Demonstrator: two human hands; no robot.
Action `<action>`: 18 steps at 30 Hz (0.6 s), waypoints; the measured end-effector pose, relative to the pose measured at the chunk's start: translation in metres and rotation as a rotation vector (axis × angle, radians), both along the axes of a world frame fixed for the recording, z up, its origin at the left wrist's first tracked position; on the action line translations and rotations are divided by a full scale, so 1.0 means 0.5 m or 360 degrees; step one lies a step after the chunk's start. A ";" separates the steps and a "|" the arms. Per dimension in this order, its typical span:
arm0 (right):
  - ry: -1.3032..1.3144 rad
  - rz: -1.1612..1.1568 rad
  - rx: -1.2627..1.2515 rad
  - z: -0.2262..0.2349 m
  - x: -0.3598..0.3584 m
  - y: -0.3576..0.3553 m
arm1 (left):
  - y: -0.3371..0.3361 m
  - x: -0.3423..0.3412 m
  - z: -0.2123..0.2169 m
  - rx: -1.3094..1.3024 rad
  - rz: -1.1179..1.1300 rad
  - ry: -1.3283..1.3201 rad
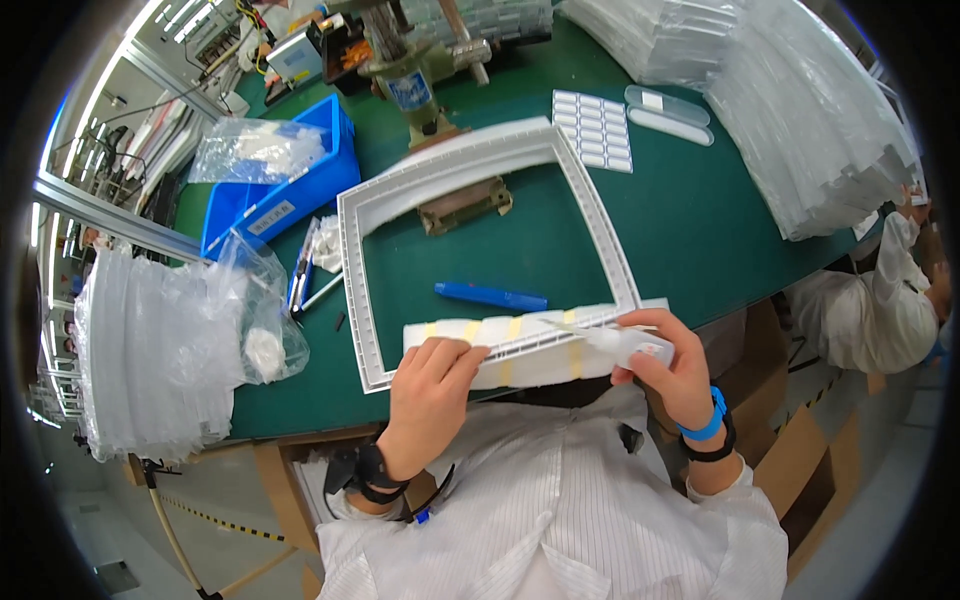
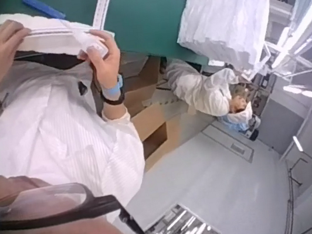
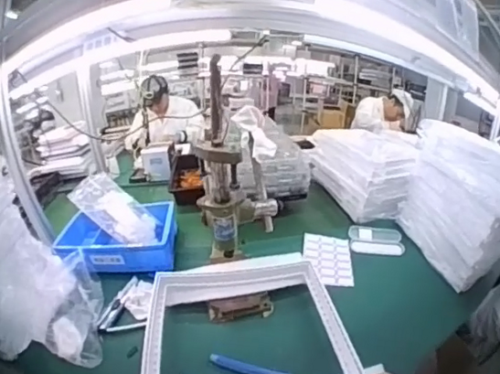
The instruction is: Assembling plastic frames by applying components and packing the finished products into bags and boxes.
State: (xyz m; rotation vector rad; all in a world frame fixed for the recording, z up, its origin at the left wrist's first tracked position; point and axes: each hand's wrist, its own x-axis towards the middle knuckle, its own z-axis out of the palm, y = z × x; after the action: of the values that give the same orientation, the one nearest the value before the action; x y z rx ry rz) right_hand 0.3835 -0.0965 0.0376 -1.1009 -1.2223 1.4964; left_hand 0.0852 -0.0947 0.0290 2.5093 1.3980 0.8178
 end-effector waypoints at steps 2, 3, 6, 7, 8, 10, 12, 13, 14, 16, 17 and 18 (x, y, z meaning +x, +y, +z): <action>0.0167 -0.0178 0.0107 -0.013 0.031 -0.002 | 0.002 -0.029 0.023 0.0015 -0.0075 0.0085; 0.0177 -0.0184 0.0131 -0.014 0.044 0.000 | 0.002 -0.043 0.037 -0.0001 -0.0135 0.0167; 0.0319 -0.0425 0.0193 -0.014 0.069 0.002 | 0.006 -0.063 0.074 0.0081 -0.0181 0.0283; 0.0326 -0.0426 0.0203 -0.014 0.072 0.000 | 0.008 -0.069 0.082 0.0109 -0.0202 0.0327; 0.0352 -0.0440 0.0204 -0.015 0.074 -0.002 | 0.013 -0.082 0.081 0.0119 -0.0276 0.0406; 0.0381 -0.0447 0.0214 -0.015 0.072 -0.009 | 0.031 -0.111 0.085 0.0120 -0.0367 0.0474; 0.0420 -0.0474 0.0193 -0.027 0.075 -0.006 | 0.076 -0.132 0.091 0.0027 -0.0568 0.0544; 0.0426 -0.0477 0.0199 -0.028 0.073 -0.009 | 0.098 -0.145 0.087 0.0085 -0.0633 0.0555; 0.0438 -0.0472 0.0192 -0.026 0.069 -0.011 | 0.119 -0.163 0.087 0.0076 -0.0677 0.0541; 0.0451 -0.0468 0.0185 -0.023 0.063 -0.014 | 0.158 -0.198 0.085 0.0052 -0.0711 0.0501; 0.0445 -0.0433 0.0186 -0.022 0.058 -0.014 | 0.175 -0.214 0.085 0.0038 -0.0695 0.0476; 0.0438 -0.0397 0.0182 -0.021 0.052 -0.013 | 0.191 -0.228 0.084 0.0044 -0.0676 0.0503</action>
State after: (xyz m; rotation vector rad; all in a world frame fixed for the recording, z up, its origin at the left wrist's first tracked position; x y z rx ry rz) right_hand 0.4096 -0.1030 0.0272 -0.9008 -0.9314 1.3196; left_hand -0.0287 0.0010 0.0710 2.8974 0.8629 0.3744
